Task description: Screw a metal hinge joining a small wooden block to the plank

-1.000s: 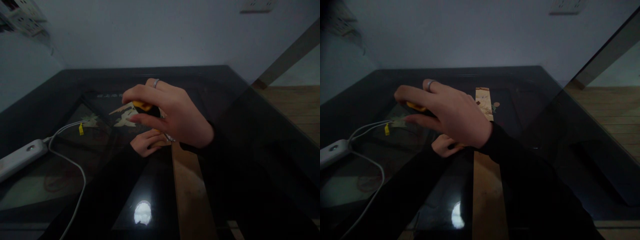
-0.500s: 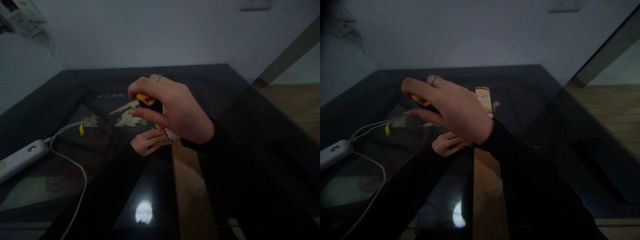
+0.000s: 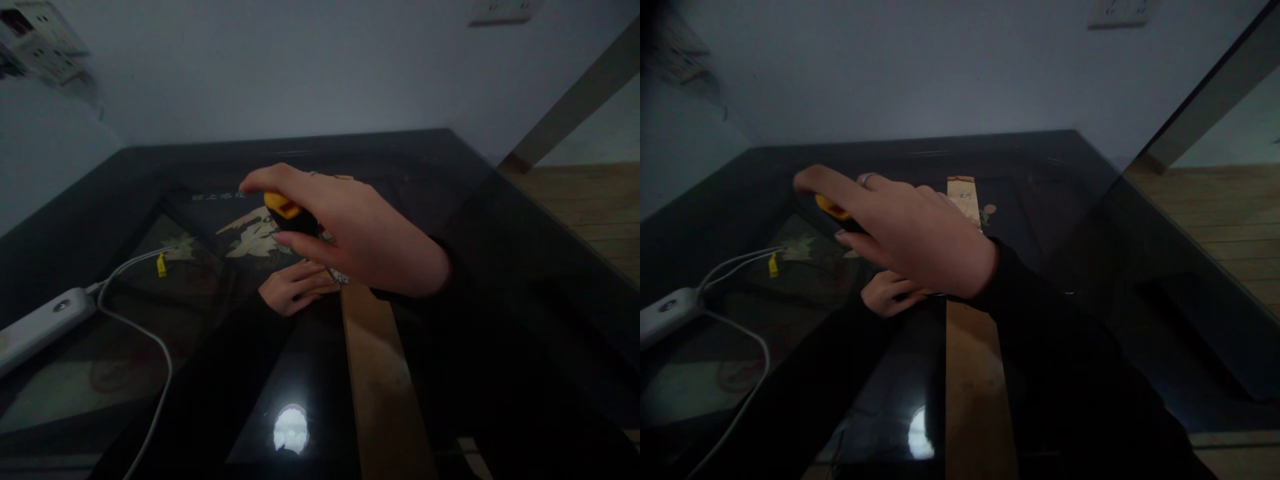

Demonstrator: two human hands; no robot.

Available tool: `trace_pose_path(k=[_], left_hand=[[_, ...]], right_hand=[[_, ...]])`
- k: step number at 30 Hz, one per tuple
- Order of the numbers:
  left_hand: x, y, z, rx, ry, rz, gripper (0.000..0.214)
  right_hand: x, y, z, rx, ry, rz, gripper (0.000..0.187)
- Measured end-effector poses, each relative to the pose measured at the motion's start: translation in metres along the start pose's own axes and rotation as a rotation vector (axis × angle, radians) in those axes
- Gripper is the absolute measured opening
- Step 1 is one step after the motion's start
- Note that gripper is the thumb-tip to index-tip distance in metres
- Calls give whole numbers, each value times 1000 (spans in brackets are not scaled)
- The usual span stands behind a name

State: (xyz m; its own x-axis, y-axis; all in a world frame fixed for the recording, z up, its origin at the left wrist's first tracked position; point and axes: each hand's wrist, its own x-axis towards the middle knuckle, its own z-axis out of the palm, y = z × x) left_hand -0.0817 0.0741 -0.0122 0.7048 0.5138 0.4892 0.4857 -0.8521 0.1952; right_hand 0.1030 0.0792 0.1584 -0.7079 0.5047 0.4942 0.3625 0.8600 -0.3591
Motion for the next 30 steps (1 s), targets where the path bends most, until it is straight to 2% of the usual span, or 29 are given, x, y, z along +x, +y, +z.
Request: trace_pose_path(k=[3,7,12,18,21,24,27,30], left_hand=[[-1,-1,1,-8,5,-12,32],[-3,-4,5,-28,10,0,34],[-4,-4,6,-51,1,-7,36],[-1,0,1,-49,-67,-39,37],[2,2,-2,-27,-47,-22,37],[5,6,-6,-7,-21,-14,39],[8,10,-9,27,17,6,40],[10,13,-11,90,55,58,38]], right_hand=[[1,-1,-4,-95,-81,45,44],[2,-1,-6,-130,-31,37,41],[1,-2,-11,-144,41,100,46],[-3,-3,-24,-169,223,107,34],[-6,-5,-29,-212,366,166,31],[-10,-6,-34,-174,453,232,32],[-17,4,-40,-125,533,305,35],[-35,29,-48,-43,652,373,35]])
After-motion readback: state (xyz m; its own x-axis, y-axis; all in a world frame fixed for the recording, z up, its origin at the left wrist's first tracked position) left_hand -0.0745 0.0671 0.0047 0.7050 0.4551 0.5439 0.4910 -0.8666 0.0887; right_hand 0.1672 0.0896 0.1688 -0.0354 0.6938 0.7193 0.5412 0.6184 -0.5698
